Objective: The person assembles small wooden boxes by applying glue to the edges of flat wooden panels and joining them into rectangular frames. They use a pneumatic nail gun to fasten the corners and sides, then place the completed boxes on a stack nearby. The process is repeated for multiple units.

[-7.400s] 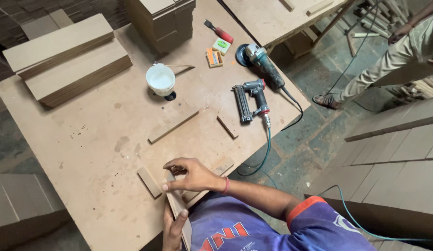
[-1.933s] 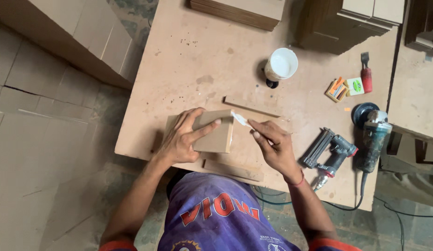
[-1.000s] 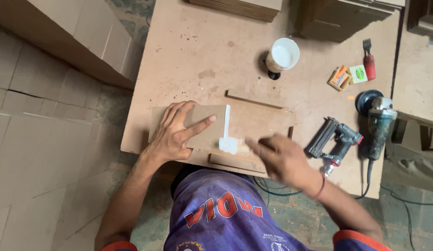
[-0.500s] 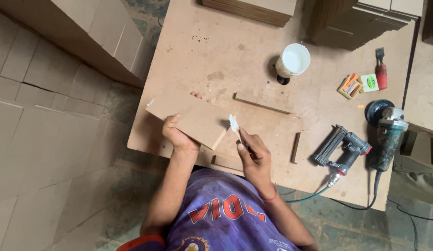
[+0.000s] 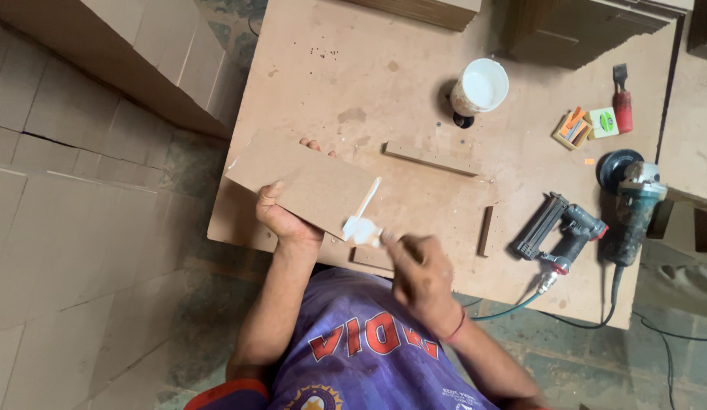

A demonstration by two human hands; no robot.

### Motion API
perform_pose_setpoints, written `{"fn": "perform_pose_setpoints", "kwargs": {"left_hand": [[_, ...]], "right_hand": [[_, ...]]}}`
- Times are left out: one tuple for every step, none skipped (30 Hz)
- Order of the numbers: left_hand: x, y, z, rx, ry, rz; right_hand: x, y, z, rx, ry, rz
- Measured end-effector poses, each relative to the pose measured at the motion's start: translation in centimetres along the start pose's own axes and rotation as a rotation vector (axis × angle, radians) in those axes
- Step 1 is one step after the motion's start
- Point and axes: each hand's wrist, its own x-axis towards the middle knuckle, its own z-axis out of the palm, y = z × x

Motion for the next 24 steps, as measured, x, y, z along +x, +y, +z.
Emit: {"fn": "perform_pose_setpoints", "kwargs": {"left_hand": [[0.0, 0.0, 0.1, -0.012, -0.004, -0.013], [-0.1, 0.0, 0.3, -0.024, -0.008, -0.025], [-0.1, 0.0, 0.5, -0.014, -0.017, -0.022], [-0.2, 0.1, 0.7, -0.005, -0.027, -0.018], [-0.2, 0.1, 0.8, 0.005, -0.036, -0.013], [-0.2, 0.2, 1.0, 0.01, -0.047, -0.017], [-0.2, 0.3, 1.1, 0.016, -0.057, -0.016], [0.0, 0.4, 1.2, 0.022, -0.068, -0.014], [-0.1, 0.5, 1.2, 0.024, -0.073, -0.006], [-0.1, 0.6, 1.2, 0.027, -0.078, 0.002], [0.0, 0.7, 1.1, 0.029, -0.081, 0.011], [-0.1, 0.8, 1.0, 0.03, -0.071, 0.011], [0.2, 1.0, 1.0, 0.032, -0.069, 0.012], [0.4, 1.1, 1.0, 0.033, -0.067, 0.014], [0.5, 1.2, 1.0, 0.043, -0.053, 0.029], [0.7, 1.1, 1.0, 0.053, -0.038, 0.043], [0.6, 0.9, 0.9, 0.062, -0.023, 0.055], [0.5, 0.6, 0.8, 0.238, 0.026, 0.126], [0.3, 0.1, 0.7, 0.413, 0.074, 0.195], [-0.2, -0.4, 0.6, 0.589, 0.122, 0.263], [-0.5, -1.0, 0.7, 0.831, 0.055, 0.345], [-1.4, -1.7, 0.6, 1.072, -0.014, 0.428], [-2.3, -2.5, 0.7, 1.311, -0.088, 0.506], [-2.9, -3.3, 0.8, 1.396, -0.116, 0.506]], "right_hand": [[0.6, 0.6, -0.1, -0.035, 0.023, 0.04], [1.2, 1.2, -0.1, -0.07, 0.045, 0.081], [1.9, 1.8, -0.1, -0.104, 0.069, 0.118], [2.6, 2.4, -0.4, -0.08, 0.063, 0.162], [3.1, 3.0, -0.7, -0.055, 0.055, 0.204], [3.5, 3.1, -0.9, -0.03, 0.048, 0.247], [3.6, 3.1, -1.0, 0.063, 0.039, 0.28], [3.7, 2.8, -1.2, 0.156, 0.03, 0.312], [3.4, 2.3, -1.3, 0.251, 0.015, 0.348], [2.9, 1.5, -1.4, 0.275, -0.042, 0.318], [2.1, 0.5, -1.4, 0.301, -0.1, 0.288], [1.2, -0.5, -1.5, 0.326, -0.158, 0.258], [0.6, -1.2, -1.6, 0.292, -0.19, 0.161], [-0.1, -1.9, -1.8, 0.258, -0.222, 0.064], [-0.7, -2.5, -2.0, 0.221, -0.253, -0.028], [-0.7, -2.1, -2.0, 0.255, -0.234, 0.009], [-0.6, -1.6, -1.9, 0.287, -0.215, 0.047], [-0.6, -1.5, -1.9, 0.319, -0.197, 0.086], [-0.4, -1.2, -1.7, 0.447, -0.113, 0.239], [0.1, -0.9, -1.1, 0.574, -0.028, 0.393], [0.8, -0.7, -0.5, 0.698, 0.063, 0.54], [1.6, -0.6, 0.3, 0.766, 0.124, 0.51], [2.4, -0.7, 1.2, 0.831, 0.187, 0.483], [3.2, -0.8, 2.1, 0.894, 0.25, 0.453]]}}
